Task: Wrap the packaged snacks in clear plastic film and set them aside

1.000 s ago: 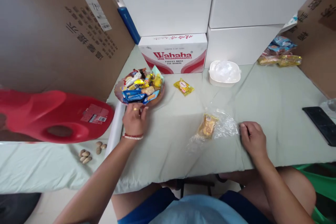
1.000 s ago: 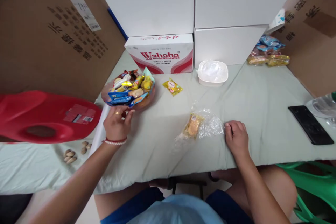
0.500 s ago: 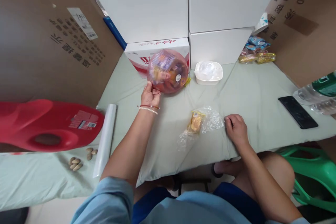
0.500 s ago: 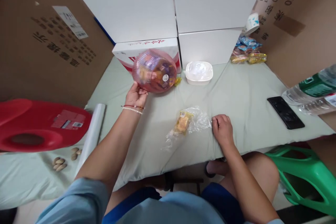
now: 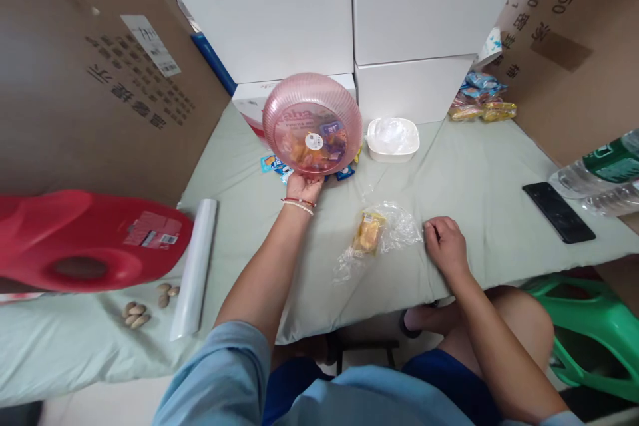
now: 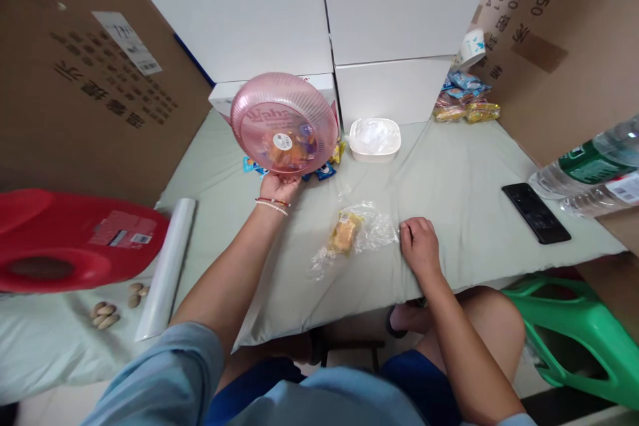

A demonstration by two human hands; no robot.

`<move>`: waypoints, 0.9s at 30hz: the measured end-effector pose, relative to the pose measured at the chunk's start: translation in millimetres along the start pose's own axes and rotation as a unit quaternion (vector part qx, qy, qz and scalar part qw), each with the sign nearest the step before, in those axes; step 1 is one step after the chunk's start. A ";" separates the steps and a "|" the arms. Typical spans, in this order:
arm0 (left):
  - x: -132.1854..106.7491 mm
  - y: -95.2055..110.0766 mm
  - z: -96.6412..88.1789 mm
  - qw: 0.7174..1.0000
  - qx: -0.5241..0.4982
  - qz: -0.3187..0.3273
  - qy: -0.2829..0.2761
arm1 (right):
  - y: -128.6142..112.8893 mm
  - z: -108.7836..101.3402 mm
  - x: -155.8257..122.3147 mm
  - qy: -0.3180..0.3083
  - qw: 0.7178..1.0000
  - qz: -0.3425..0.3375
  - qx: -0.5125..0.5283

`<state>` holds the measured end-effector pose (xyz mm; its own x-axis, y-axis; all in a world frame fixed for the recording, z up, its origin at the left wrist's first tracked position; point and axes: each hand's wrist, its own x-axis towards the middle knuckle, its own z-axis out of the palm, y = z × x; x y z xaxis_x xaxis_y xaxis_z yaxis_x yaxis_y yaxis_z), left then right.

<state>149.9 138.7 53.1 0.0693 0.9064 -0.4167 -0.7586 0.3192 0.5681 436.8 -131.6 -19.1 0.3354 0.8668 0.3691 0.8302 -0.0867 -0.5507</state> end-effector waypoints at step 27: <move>-174.7 -90.2 -76.4 0.482 0.772 0.315 -0.270 | 34.6 -159.4 101.3 0.005 0.999 0.034 -0.021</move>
<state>156.7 -69.6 20.4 0.6147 0.7650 0.1924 0.6177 -0.6185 0.4857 570.4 -125.1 118.5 0.3960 0.8531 0.3396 0.8236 -0.1665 -0.5423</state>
